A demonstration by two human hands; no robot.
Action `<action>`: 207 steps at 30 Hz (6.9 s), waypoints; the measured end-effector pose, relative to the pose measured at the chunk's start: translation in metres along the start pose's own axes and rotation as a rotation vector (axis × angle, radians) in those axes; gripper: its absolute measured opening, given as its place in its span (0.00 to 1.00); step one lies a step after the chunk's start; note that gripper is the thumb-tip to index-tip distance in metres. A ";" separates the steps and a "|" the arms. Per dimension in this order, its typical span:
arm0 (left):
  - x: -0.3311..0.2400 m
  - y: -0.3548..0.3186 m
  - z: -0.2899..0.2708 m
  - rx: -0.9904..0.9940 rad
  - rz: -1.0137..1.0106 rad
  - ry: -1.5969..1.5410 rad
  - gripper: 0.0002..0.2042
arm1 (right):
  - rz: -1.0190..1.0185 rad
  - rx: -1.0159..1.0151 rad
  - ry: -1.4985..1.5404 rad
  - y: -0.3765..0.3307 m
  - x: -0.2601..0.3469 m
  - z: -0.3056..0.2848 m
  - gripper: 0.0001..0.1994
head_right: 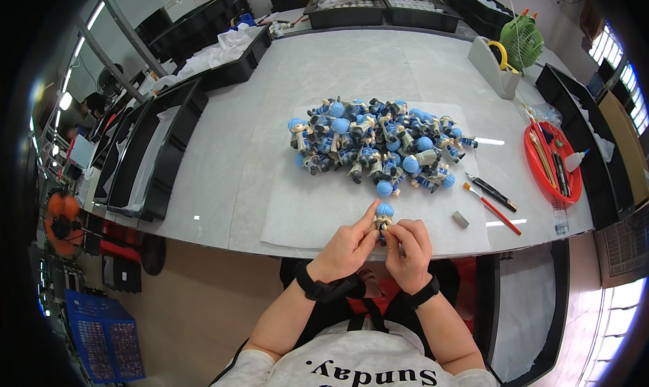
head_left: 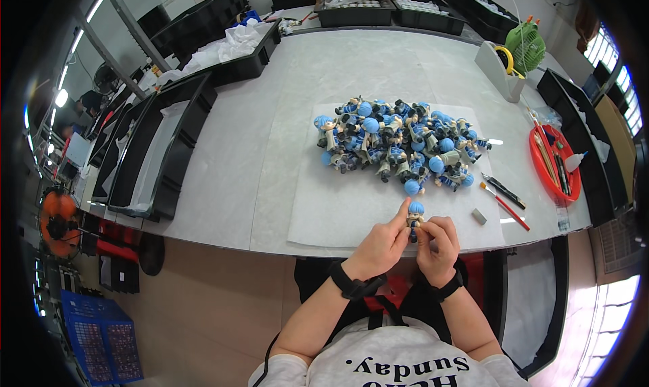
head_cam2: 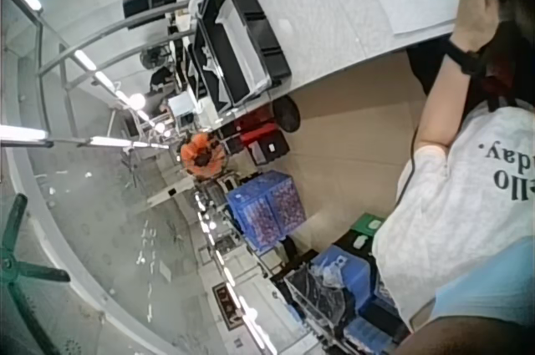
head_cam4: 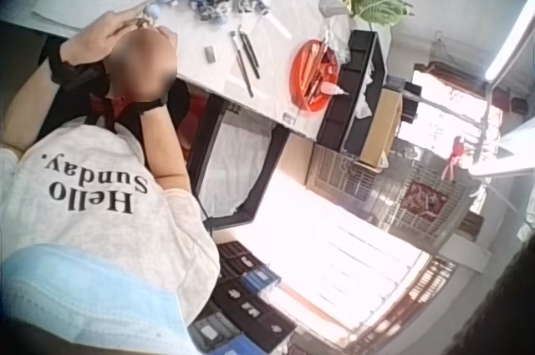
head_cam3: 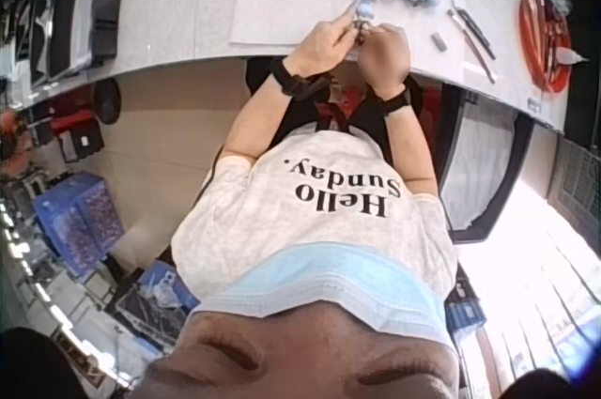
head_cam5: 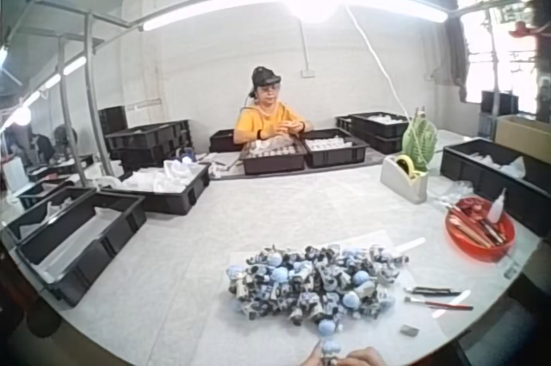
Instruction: The person assembles small blue and white figurines at a workbench. They pick up individual figurines, use a red-handled tool to adjust or clean parts, and place the finished items into a black tray. The process is repeated for multiple units.
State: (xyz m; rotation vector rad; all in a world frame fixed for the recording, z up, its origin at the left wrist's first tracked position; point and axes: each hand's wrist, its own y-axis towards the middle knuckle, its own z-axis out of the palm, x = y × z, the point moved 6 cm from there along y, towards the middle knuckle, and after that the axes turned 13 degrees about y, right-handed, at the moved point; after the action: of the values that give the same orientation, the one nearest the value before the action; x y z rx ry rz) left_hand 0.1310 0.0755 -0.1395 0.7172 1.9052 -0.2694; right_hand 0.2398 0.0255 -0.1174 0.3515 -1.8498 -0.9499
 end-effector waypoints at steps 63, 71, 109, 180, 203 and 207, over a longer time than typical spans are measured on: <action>0.016 0.007 0.000 0.120 -0.305 -0.758 0.15 | 0.221 0.033 0.219 0.003 -0.008 -0.011 0.05; 0.019 0.007 0.000 0.058 -0.288 -0.865 0.16 | 0.363 0.050 0.344 0.000 -0.017 -0.009 0.14; 0.018 0.007 0.000 -0.014 -0.266 -0.945 0.17 | 0.329 0.117 0.288 -0.001 -0.018 -0.006 0.20; 0.011 0.010 0.033 -0.121 -0.312 -0.947 0.16 | 0.425 0.703 -0.560 0.082 -0.093 -0.151 0.14; 0.011 0.006 0.034 -0.144 -0.318 -0.971 0.14 | 0.243 0.488 -0.328 0.028 0.010 -0.052 0.07; 0.013 0.006 0.034 -0.144 -0.303 -0.984 0.14 | 0.190 0.467 -0.473 0.028 0.010 -0.047 0.10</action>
State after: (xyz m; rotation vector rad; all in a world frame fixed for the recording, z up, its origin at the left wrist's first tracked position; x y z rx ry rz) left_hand 0.1561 0.0679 -0.1647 0.1189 1.0550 -0.5488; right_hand 0.2805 0.0163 -0.0801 0.2339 -2.4944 -0.4840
